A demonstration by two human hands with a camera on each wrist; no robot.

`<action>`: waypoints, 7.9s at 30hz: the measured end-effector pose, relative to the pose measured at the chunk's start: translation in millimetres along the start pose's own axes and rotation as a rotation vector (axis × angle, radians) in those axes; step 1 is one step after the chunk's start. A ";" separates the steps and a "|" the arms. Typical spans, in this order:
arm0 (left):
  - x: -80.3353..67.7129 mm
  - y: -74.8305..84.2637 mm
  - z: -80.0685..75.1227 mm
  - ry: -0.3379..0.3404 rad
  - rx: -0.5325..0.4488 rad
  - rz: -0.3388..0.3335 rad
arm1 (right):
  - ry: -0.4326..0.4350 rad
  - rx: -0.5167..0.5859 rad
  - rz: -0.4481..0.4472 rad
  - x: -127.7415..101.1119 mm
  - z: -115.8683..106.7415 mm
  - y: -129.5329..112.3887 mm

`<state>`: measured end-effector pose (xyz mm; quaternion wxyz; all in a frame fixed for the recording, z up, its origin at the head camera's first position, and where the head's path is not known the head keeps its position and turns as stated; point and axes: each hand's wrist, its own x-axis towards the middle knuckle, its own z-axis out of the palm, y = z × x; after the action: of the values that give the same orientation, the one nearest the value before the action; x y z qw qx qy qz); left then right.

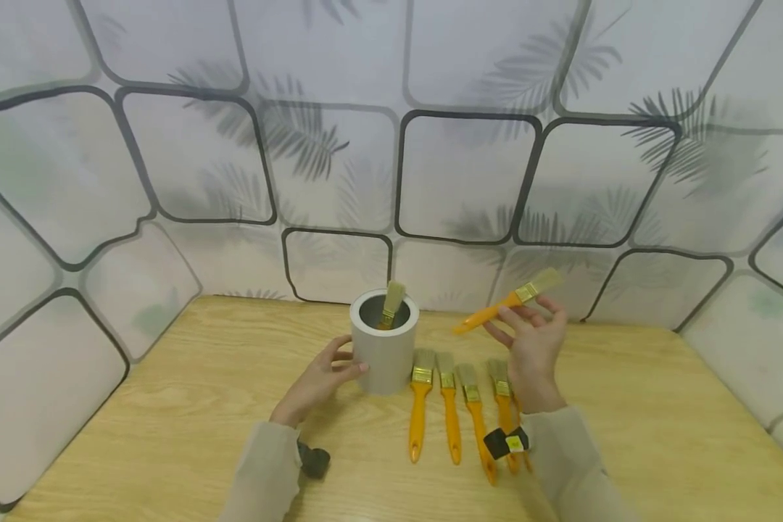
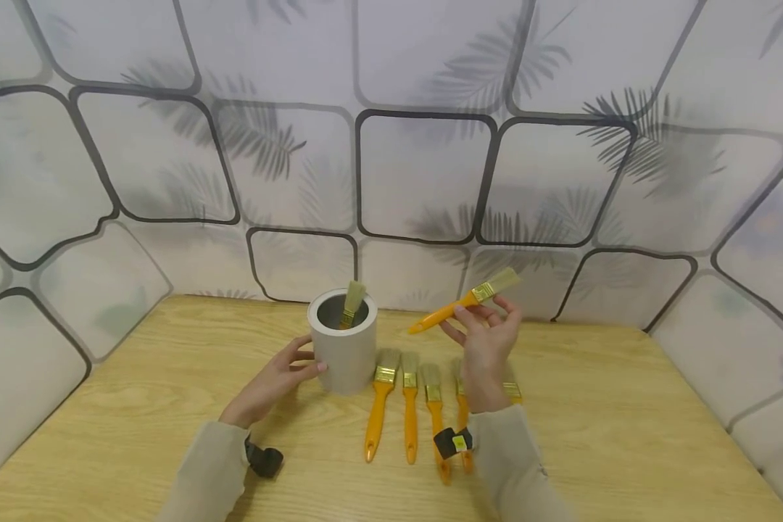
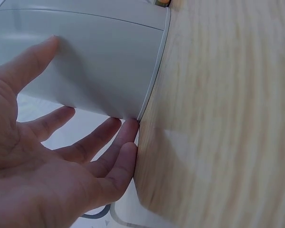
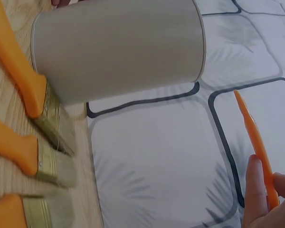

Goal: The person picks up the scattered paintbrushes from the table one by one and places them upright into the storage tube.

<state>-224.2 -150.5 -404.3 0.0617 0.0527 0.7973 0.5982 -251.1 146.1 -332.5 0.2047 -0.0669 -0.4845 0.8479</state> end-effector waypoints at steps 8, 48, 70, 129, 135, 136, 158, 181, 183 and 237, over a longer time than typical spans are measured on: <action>1.7 0.1 0.8 0.004 -0.008 0.004 | -0.031 0.067 -0.042 -8.1 19.0 5.4; 1.6 -1.0 0.3 0.005 -0.001 -0.002 | -0.386 -0.255 -0.480 -37.9 67.8 45.9; 2.0 0.2 0.4 -0.007 0.002 0.005 | -0.290 -0.482 -0.392 -9.5 -6.7 9.1; 4.5 6.2 0.9 -0.042 0.031 0.016 | -0.346 -0.955 -0.035 21.1 -125.5 -27.0; 4.1 2.4 1.1 -0.032 0.018 0.000 | -0.384 -1.007 0.027 23.5 -130.8 -26.9; 3.8 1.2 0.9 -0.030 0.016 -0.003 | -0.399 -1.021 0.039 24.1 -131.6 -26.7; -1.0 -1.4 -1.5 -0.039 0.015 -0.001 | -0.686 -1.253 0.208 34.7 -147.8 -20.1; -2.6 0.8 -7.8 -0.038 0.027 -0.010 | -0.643 -1.224 0.203 29.8 -139.9 -14.7; -1.7 1.3 -7.8 -0.045 0.025 -0.010 | -0.651 -1.218 0.195 30.6 -140.6 -15.6; 0.6 -5.7 1.0 -0.017 0.007 0.007 | -0.439 -0.696 0.021 35.1 -109.0 -32.2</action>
<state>-224.7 -151.0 -410.1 0.0661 0.0610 0.7987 0.5950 -239.8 261.4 -359.0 0.0527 0.0454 -0.7738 0.6295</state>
